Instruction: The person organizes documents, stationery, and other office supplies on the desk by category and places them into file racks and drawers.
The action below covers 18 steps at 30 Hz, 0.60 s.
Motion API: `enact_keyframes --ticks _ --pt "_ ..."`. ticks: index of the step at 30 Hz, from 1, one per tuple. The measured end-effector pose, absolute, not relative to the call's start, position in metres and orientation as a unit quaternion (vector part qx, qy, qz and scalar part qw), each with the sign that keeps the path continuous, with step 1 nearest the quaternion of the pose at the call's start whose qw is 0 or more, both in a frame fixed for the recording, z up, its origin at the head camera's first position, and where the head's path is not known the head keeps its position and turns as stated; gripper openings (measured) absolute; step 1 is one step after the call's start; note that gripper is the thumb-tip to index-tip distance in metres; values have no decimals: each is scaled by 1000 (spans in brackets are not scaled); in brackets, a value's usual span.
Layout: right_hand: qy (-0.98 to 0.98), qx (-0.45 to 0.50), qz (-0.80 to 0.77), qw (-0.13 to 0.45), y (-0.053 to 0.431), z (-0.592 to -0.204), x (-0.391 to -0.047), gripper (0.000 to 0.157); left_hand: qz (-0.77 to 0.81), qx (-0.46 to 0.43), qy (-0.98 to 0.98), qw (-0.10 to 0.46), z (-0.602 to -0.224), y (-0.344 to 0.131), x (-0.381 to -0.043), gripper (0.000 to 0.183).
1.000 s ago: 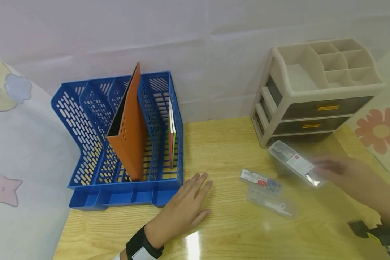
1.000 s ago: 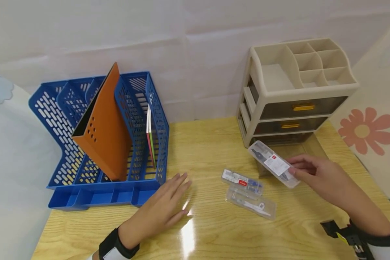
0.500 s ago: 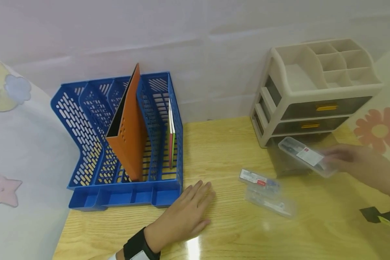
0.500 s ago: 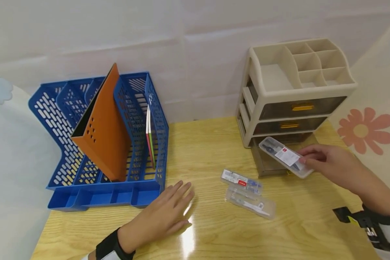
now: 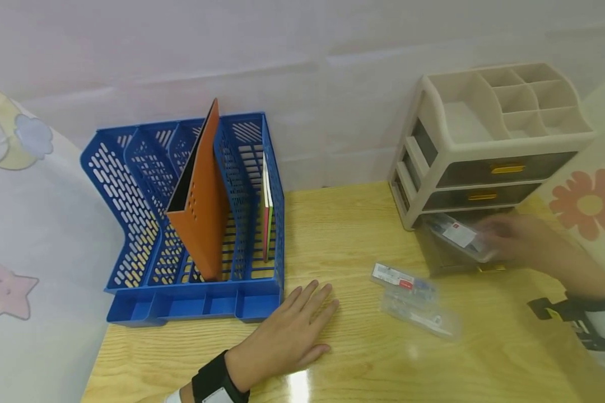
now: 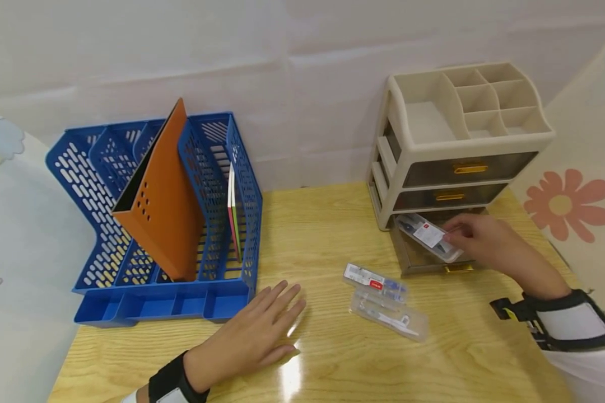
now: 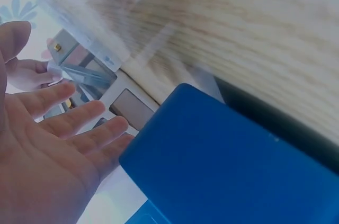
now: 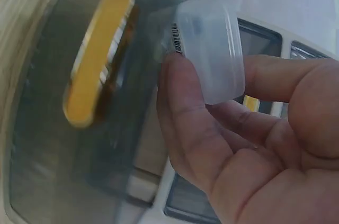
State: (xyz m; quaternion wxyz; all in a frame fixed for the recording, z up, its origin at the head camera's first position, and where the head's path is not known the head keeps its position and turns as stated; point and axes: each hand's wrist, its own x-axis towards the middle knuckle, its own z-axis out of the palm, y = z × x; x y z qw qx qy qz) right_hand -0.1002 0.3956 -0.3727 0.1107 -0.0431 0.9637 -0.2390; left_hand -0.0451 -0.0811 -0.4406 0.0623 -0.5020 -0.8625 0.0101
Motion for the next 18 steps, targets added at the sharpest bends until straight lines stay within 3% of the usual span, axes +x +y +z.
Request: enact_keyframes --ticks 3,9,13,18 --pt "956 -39 -260 131 388 -378 -105 35 16 -501 -863 62 -441 -82 -44 72" --pt "959 -82 -244 115 382 -391 -113 30 22 -499 -864 66 -440 -81 -44 71" --pt "960 -74 -222 156 376 -395 -119 34 23 -499 -863 70 -439 -80 -46 70" --pt "956 -82 -220 177 369 -401 -123 22 26 -499 -863 69 -440 -78 -47 70"
